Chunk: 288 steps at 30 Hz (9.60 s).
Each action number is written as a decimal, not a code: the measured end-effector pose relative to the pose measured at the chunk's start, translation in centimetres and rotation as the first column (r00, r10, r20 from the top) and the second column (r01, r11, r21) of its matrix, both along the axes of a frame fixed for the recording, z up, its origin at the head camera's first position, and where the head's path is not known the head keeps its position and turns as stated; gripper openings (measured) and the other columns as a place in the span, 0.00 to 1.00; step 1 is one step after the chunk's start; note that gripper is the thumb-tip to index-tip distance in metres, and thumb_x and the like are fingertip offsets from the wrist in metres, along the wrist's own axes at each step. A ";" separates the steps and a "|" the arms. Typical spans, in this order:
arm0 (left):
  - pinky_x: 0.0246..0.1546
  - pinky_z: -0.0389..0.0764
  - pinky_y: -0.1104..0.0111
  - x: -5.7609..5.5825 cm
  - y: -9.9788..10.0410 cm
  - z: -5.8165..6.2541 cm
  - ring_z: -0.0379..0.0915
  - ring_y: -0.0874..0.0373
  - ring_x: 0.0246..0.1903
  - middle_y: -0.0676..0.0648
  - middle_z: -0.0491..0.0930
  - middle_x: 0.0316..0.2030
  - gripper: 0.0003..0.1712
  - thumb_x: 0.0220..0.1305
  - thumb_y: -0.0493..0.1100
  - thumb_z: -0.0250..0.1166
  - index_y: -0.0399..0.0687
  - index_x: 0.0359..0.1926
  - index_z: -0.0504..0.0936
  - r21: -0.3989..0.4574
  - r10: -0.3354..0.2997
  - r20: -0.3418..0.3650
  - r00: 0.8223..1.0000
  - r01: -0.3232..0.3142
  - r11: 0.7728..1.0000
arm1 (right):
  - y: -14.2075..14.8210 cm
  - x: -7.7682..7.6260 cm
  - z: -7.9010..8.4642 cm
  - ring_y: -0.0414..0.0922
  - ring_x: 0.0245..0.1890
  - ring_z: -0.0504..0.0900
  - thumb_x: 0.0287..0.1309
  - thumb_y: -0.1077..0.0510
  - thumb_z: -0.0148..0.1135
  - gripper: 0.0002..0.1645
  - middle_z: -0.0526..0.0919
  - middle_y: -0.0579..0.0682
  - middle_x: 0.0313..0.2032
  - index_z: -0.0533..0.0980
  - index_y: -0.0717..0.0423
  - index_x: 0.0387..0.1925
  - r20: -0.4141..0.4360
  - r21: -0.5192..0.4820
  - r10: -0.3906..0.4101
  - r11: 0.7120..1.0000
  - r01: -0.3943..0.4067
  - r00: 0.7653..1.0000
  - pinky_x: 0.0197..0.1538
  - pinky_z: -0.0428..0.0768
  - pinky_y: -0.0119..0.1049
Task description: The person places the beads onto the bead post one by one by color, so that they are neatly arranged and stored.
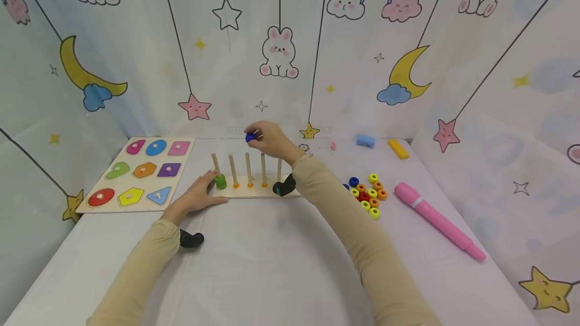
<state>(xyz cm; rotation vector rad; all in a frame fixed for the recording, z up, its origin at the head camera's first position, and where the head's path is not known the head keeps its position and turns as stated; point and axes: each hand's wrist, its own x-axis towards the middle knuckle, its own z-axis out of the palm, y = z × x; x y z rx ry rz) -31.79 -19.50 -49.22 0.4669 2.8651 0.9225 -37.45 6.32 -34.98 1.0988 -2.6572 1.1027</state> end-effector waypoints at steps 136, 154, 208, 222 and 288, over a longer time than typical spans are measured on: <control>0.69 0.37 0.47 0.3 -0.2 -0.5 0.33 0.39 0.70 0.34 0.46 0.71 0.57 0.51 0.61 0.70 0.35 0.71 0.53 0.005 0.014 0.018 1.000 -0.014 1.000 | 13.2 -1.4 -0.6 0.52 0.45 0.81 0.60 0.65 0.59 0.18 0.81 0.60 0.45 0.75 0.67 0.51 -0.024 0.081 -0.255 0.963 0.256 0.967 0.48 0.81 0.42; 0.70 0.37 0.51 -0.6 0.1 0.0 0.35 0.42 0.71 0.35 0.48 0.71 0.57 0.50 0.61 0.71 0.35 0.70 0.54 0.004 -0.004 -0.014 1.000 0.004 1.000 | -1.3 0.2 -0.3 0.43 0.45 0.81 0.60 0.66 0.58 0.16 0.81 0.54 0.45 0.76 0.64 0.50 -0.013 0.033 0.036 0.999 -0.036 0.999 0.47 0.79 0.24; 0.69 0.38 0.48 -0.1 -0.3 0.1 0.35 0.39 0.70 0.33 0.46 0.71 0.59 0.50 0.62 0.70 0.35 0.71 0.52 0.001 0.016 -0.008 1.000 -0.016 1.000 | 20.2 -0.5 -2.4 0.55 0.51 0.76 0.65 0.57 0.56 0.17 0.79 0.59 0.49 0.75 0.62 0.52 0.079 0.095 -0.378 0.924 0.370 0.923 0.54 0.76 0.52; 0.69 0.38 0.47 0.1 0.0 -0.3 0.34 0.39 0.70 0.34 0.45 0.71 0.59 0.51 0.62 0.69 0.35 0.71 0.52 -0.005 0.010 0.014 1.000 -0.010 1.000 | 25.9 2.2 -9.4 0.55 0.49 0.76 0.63 0.61 0.58 0.19 0.78 0.62 0.50 0.73 0.65 0.54 0.203 0.266 -0.424 0.891 0.367 0.883 0.54 0.76 0.50; 0.68 0.38 0.45 -0.2 -0.1 0.1 0.33 0.40 0.71 0.36 0.46 0.72 0.58 0.49 0.61 0.71 0.37 0.71 0.53 0.036 0.028 0.041 0.999 -0.030 0.999 | -4.5 1.0 -0.5 0.41 0.44 0.81 0.58 0.64 0.63 0.15 0.83 0.54 0.43 0.77 0.63 0.48 -0.027 0.048 0.135 0.990 -0.134 0.990 0.47 0.78 0.23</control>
